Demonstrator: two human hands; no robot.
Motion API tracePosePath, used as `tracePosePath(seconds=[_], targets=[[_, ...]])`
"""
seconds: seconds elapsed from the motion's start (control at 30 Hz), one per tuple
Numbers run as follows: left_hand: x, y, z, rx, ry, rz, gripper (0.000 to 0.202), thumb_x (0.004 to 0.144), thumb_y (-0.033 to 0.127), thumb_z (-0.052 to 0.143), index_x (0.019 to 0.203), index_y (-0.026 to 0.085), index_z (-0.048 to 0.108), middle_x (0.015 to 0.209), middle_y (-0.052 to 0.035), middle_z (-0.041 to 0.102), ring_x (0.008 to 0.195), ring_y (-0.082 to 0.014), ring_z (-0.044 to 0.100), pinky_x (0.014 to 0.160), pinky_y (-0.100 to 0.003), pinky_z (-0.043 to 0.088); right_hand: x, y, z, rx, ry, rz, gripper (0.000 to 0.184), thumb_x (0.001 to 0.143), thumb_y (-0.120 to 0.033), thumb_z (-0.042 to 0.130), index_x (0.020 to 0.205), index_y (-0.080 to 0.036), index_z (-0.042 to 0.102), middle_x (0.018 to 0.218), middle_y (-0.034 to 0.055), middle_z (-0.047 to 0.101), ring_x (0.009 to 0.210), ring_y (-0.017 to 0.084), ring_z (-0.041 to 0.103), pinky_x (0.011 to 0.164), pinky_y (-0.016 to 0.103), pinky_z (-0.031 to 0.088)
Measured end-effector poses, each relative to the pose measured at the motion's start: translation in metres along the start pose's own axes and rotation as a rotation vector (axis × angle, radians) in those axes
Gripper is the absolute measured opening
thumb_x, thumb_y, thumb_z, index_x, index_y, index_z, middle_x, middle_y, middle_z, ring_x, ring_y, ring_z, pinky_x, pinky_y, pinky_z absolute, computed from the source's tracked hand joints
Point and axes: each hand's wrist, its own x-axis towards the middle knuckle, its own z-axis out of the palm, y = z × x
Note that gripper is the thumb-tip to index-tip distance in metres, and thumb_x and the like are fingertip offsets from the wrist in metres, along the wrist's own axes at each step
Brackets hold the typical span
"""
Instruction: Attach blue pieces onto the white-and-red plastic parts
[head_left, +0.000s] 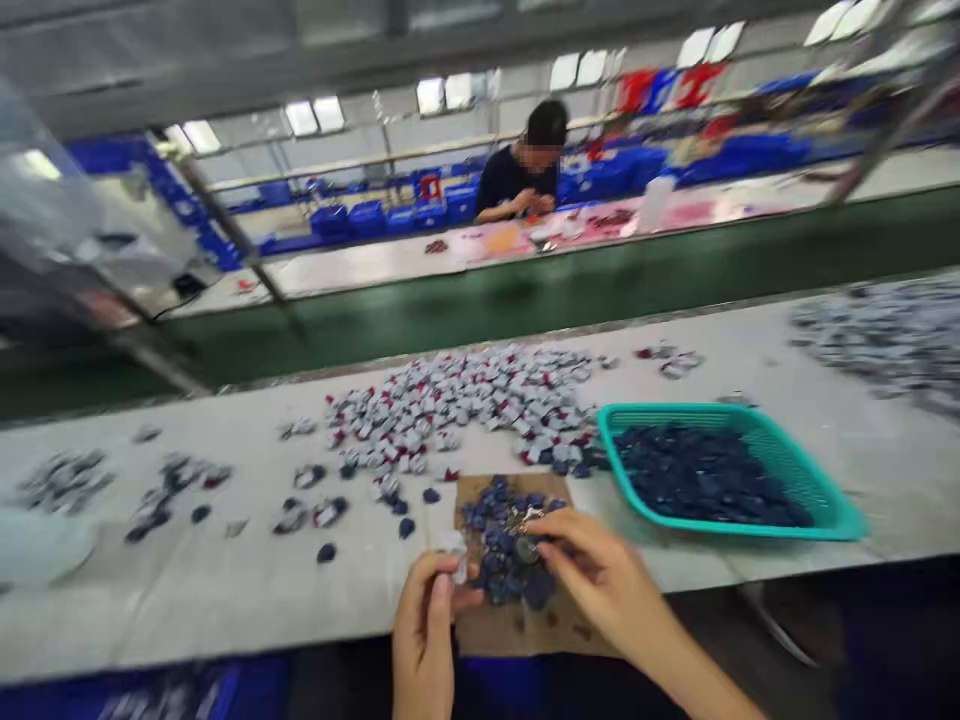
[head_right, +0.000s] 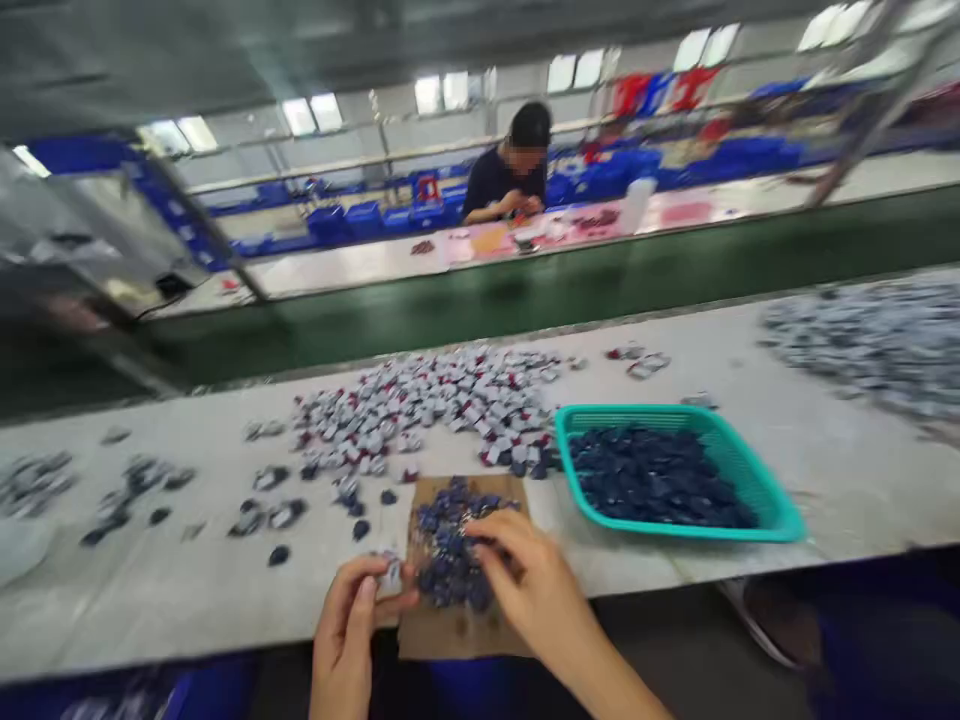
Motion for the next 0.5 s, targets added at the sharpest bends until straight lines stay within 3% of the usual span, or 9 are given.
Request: tracePosePath(seconds=[0.17, 0.33, 0.5], targets=[[0.002, -0.024, -0.012, -0.09, 0.071, -0.037, 0.039, 0.078, 0.056, 0.072, 0.088, 0.02, 0.063, 0.078, -0.0037, 0.069, 0.073, -0.0188, 0.068, 0.064, -0.026, 0.059, -0.006, 0.026, -0.003, -0.122, 0.002, -0.036, 0.021, 0.097, -0.032, 0.052, 0.107, -0.019, 0.064, 0.072, 0.002, 0.058, 0.056, 0.013, 0.054, 0.051, 0.025, 0.048], [0.005, -0.024, -0.014, -0.268, 0.092, -0.178, 0.059, 0.067, 0.039, 0.087, 0.116, 0.019, 0.06, 0.085, -0.0046, 0.073, 0.072, -0.0164, 0.068, 0.065, -0.025, 0.057, -0.006, 0.031, 0.004, -0.249, -0.067, -0.139, 0.019, 0.099, -0.029, 0.048, 0.1, -0.02, 0.064, 0.091, 0.0062, 0.066, 0.067, 0.015, 0.063, 0.055, 0.025, 0.051], [0.014, -0.021, -0.017, -0.409, 0.051, -0.351, 0.041, 0.054, 0.032, 0.094, 0.085, 0.013, 0.074, 0.08, -0.0068, 0.076, 0.071, -0.0141, 0.068, 0.064, -0.02, 0.055, -0.001, 0.034, 0.009, -0.334, -0.092, -0.194, 0.022, 0.1, -0.028, 0.045, 0.096, -0.022, 0.065, 0.095, 0.006, 0.068, 0.086, 0.02, 0.067, 0.069, 0.03, 0.054]])
